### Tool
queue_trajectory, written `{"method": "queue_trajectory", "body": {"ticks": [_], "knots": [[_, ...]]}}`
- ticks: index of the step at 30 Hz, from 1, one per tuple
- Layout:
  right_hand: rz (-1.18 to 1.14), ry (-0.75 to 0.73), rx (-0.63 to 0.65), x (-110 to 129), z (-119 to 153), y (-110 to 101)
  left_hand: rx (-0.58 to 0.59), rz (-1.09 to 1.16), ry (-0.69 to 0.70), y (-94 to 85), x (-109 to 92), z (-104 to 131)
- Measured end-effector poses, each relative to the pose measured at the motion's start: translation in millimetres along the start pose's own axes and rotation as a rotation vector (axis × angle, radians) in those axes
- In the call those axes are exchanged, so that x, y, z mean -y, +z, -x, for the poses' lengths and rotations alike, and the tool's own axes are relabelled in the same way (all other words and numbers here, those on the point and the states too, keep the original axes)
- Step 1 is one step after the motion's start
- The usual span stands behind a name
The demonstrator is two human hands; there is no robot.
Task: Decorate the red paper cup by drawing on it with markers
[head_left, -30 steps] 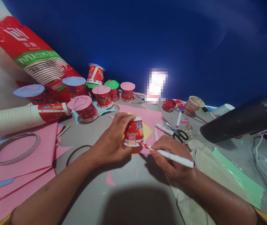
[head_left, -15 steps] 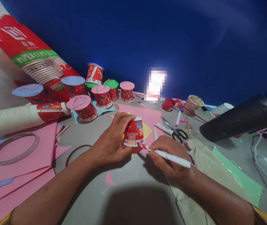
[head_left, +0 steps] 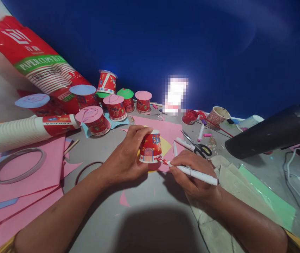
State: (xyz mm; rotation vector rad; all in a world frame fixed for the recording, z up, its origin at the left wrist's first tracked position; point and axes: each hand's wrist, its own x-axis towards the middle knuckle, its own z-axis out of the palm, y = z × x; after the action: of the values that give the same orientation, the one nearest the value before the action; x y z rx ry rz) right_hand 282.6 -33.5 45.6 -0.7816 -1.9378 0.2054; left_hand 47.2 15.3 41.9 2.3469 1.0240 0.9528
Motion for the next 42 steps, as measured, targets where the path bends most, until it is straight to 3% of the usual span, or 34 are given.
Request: {"method": "queue_trajectory", "body": {"ticks": [15, 25, 29, 36, 42], "knots": [[-0.038, -0.016, 0.016, 1.9, -0.9, 0.7, -0.004, -0.011, 0.030, 1.8, 2.8, 2.1], [-0.037, 0.041, -0.048, -0.7, 2.1, 1.8, -0.046, -0.042, 0.045, -0.2, 3.7, -0.3], [-0.128, 0.222, -0.102, -0.6, 3.3, 2.5, -0.062, -0.058, 0.049, 0.6, 8.0, -0.1], [-0.619, 0.787, -0.155, -12.0, 8.5, 5.9, -0.092, -0.063, 0.009, 1.2, 16.3, 0.8], [-0.835, 0.969, -0.184, -26.2, 11.4, 9.5, -0.115, -0.046, -0.022, -0.2, 17.5, 1.0]]}}
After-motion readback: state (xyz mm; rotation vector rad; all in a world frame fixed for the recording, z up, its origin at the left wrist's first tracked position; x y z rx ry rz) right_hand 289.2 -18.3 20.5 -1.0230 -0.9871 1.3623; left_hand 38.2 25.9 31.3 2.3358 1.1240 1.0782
